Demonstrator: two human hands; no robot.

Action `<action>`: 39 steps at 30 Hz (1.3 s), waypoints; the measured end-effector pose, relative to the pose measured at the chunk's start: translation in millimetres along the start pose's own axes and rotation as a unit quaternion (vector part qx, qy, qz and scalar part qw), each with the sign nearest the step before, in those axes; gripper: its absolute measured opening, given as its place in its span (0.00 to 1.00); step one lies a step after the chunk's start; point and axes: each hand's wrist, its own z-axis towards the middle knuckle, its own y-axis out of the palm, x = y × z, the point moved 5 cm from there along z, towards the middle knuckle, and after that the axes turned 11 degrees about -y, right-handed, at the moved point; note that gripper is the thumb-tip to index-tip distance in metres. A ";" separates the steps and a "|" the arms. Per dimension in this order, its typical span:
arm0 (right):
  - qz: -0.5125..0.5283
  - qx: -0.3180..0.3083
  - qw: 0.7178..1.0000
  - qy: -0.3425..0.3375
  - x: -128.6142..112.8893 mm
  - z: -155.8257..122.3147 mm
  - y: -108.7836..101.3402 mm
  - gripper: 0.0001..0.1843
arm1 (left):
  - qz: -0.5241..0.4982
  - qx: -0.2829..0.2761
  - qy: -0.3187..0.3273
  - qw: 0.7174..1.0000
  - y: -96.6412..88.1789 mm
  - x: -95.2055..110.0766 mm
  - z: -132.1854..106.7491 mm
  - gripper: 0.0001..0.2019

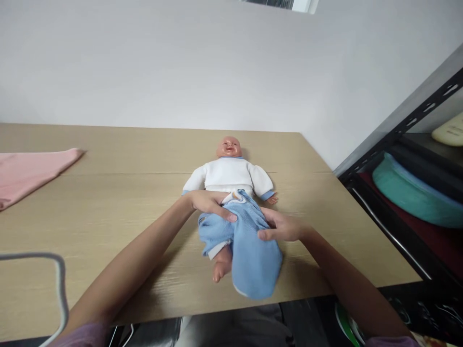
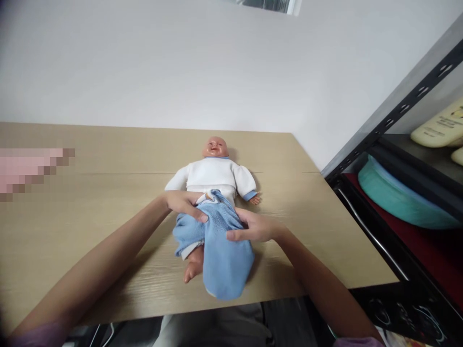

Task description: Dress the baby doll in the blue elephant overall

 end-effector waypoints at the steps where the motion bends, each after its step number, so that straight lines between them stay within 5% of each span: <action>1: -0.021 -0.023 0.999 0.005 -2.1 -1.8 0.8 0.36 | -0.005 0.008 0.004 1.000 -0.9 0.2 -0.6 0.24; 5: -0.024 -0.042 0.999 -0.005 -6.1 -4.8 4.2 0.23 | -0.030 0.036 -0.004 0.999 -2.4 -4.8 -0.7 0.23; 9: 0.156 0.132 0.976 -0.070 2.8 1.1 -3.7 0.27 | -0.055 -0.028 -0.027 0.998 7.8 -7.1 1.3 0.29; 11: 0.207 0.152 0.965 -0.058 11.4 5.0 -3.1 0.28 | -0.052 -0.054 -0.021 0.997 12.0 -5.4 1.9 0.30; 15: 0.189 0.092 0.977 -0.021 17.8 7.7 0.7 0.32 | -0.036 -0.019 0.007 0.999 7.5 -8.2 1.9 0.28; 21: 0.189 -0.104 0.976 -0.029 9.8 -3.4 26.2 0.34 | -0.087 0.058 -0.020 0.994 -0.7 -23.8 0.5 0.31; 23: 0.188 -0.081 0.978 -0.026 13.0 -4.2 29.2 0.30 | -0.095 0.061 -0.031 0.993 1.6 -26.3 0.8 0.30; 29: 0.255 0.173 0.946 -0.100 18.6 9.8 9.6 0.30 | -0.196 0.035 -0.020 0.980 7.2 -40.4 3.7 0.46; 33: 0.280 0.138 0.948 -0.058 22.7 13.7 12.6 0.30 | -0.186 -0.003 0.008 0.983 8.0 -43.0 7.5 0.57; 39: 0.202 0.039 0.978 -0.016 36.1 0.8 24.2 0.42 | -0.144 0.027 0.016 0.989 9.0 -29.3 7.9 0.43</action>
